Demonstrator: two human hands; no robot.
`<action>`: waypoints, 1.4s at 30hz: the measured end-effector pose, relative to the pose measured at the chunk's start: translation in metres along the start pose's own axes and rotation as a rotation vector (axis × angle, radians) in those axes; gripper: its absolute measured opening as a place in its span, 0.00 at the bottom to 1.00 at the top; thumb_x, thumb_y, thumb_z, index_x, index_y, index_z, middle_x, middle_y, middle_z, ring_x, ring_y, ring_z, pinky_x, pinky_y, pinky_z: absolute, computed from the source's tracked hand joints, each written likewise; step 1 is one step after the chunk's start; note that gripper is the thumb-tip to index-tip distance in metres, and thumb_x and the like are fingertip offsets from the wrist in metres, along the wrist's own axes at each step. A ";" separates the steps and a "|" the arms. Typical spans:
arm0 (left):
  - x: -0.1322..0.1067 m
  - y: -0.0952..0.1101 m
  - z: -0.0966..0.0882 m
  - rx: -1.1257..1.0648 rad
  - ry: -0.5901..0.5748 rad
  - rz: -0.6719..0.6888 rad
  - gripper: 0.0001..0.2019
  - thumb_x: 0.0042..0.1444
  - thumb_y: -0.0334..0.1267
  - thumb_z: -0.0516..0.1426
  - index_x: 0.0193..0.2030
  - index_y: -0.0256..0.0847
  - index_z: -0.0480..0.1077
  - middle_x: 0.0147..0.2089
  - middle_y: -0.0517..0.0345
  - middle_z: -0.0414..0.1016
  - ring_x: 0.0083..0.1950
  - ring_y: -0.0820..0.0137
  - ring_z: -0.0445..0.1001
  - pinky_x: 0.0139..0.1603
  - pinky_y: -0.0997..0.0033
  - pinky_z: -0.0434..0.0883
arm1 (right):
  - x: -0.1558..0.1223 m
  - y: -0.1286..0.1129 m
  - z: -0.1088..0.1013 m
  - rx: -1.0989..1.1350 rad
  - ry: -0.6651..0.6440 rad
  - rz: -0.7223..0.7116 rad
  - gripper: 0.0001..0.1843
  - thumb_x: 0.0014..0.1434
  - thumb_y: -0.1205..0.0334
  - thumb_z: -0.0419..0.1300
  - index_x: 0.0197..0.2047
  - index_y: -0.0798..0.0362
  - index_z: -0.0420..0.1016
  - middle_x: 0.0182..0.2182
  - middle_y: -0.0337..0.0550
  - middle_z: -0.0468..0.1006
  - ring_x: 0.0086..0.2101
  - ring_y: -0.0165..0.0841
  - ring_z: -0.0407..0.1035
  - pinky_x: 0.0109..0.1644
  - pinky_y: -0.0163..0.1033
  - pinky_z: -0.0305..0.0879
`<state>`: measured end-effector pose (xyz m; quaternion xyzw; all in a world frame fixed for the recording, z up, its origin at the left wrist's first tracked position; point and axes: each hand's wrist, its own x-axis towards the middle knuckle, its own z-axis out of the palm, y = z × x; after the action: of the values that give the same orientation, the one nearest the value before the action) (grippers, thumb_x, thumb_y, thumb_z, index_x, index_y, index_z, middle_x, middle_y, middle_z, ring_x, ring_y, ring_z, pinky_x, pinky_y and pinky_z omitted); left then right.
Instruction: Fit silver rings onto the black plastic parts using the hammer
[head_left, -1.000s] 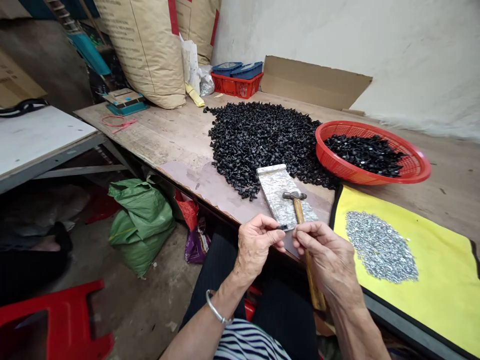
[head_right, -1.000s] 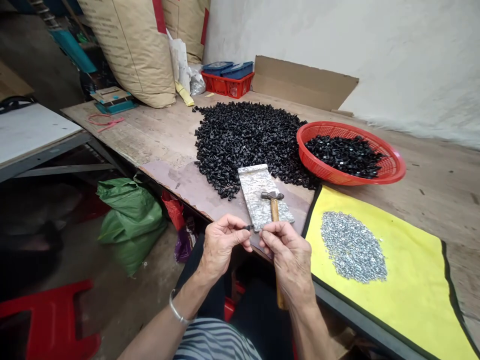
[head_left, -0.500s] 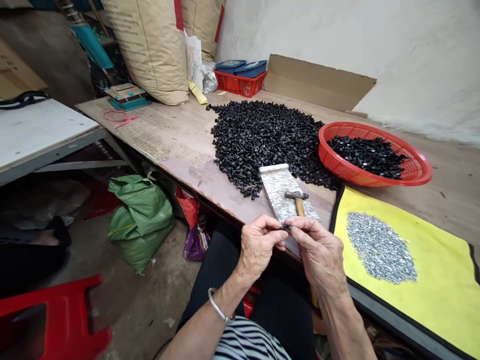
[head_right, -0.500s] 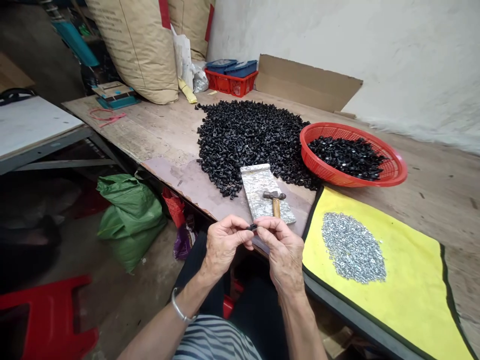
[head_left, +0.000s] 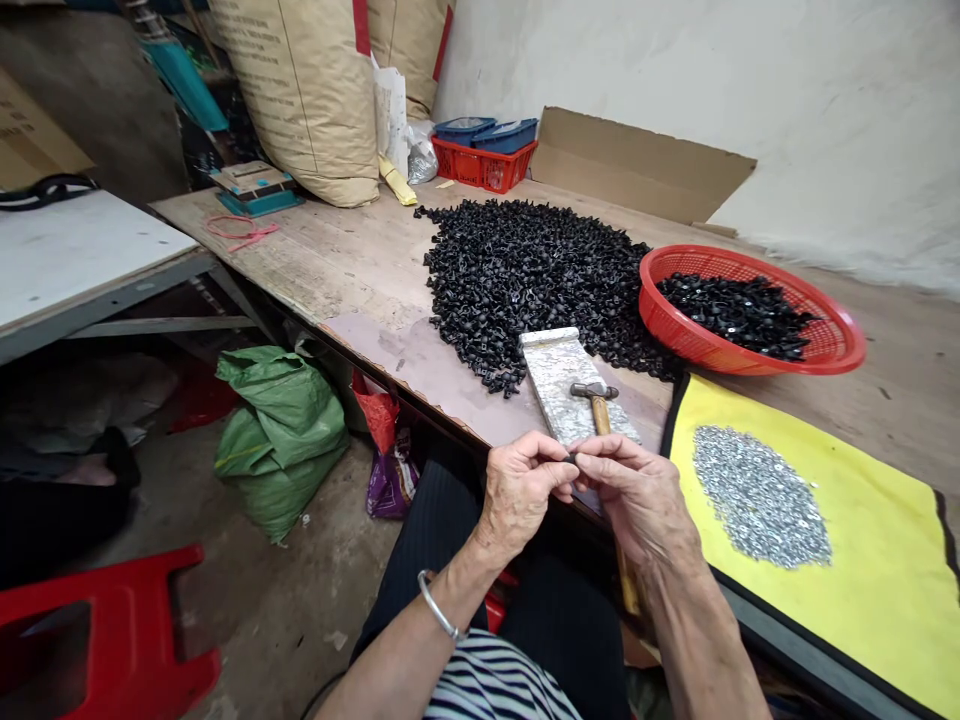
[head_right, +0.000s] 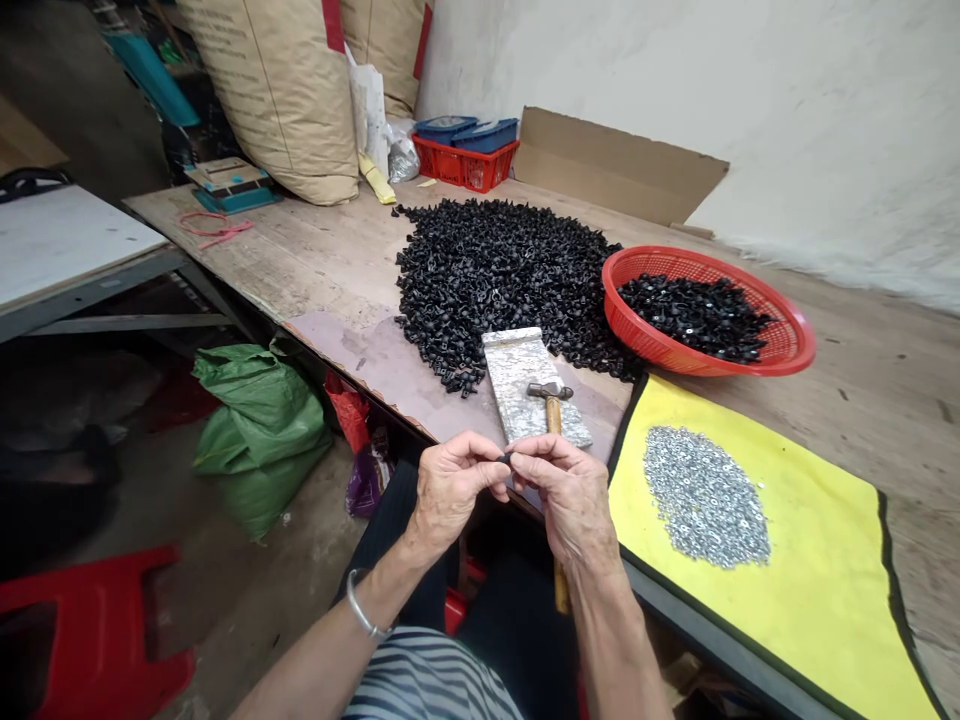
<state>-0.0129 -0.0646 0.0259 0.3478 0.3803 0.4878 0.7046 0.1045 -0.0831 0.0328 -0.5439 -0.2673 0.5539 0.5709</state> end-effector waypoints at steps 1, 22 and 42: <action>0.001 0.000 0.000 -0.011 -0.017 -0.005 0.04 0.39 0.31 0.61 0.22 0.35 0.69 0.16 0.60 0.71 0.18 0.73 0.69 0.21 0.76 0.68 | 0.000 -0.001 0.000 0.021 -0.001 0.030 0.09 0.35 0.66 0.69 0.24 0.58 0.75 0.20 0.39 0.73 0.19 0.26 0.65 0.24 0.33 0.62; 0.002 -0.014 -0.009 -0.202 -0.101 -0.065 0.10 0.39 0.34 0.64 0.25 0.33 0.67 0.17 0.57 0.72 0.16 0.71 0.69 0.17 0.73 0.70 | -0.014 0.002 0.015 0.097 0.081 0.038 0.09 0.35 0.66 0.68 0.20 0.57 0.71 0.12 0.37 0.68 0.15 0.27 0.62 0.18 0.33 0.60; 0.054 -0.013 -0.010 0.024 0.035 -0.096 0.09 0.38 0.31 0.61 0.23 0.35 0.63 0.15 0.63 0.67 0.13 0.75 0.65 0.13 0.76 0.68 | 0.008 -0.002 -0.030 -0.703 0.273 0.040 0.11 0.36 0.59 0.64 0.18 0.50 0.63 0.12 0.34 0.62 0.17 0.28 0.56 0.22 0.35 0.52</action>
<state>-0.0040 -0.0157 -0.0004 0.3291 0.4147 0.4546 0.7163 0.1343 -0.0847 0.0246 -0.7806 -0.3520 0.3615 0.3688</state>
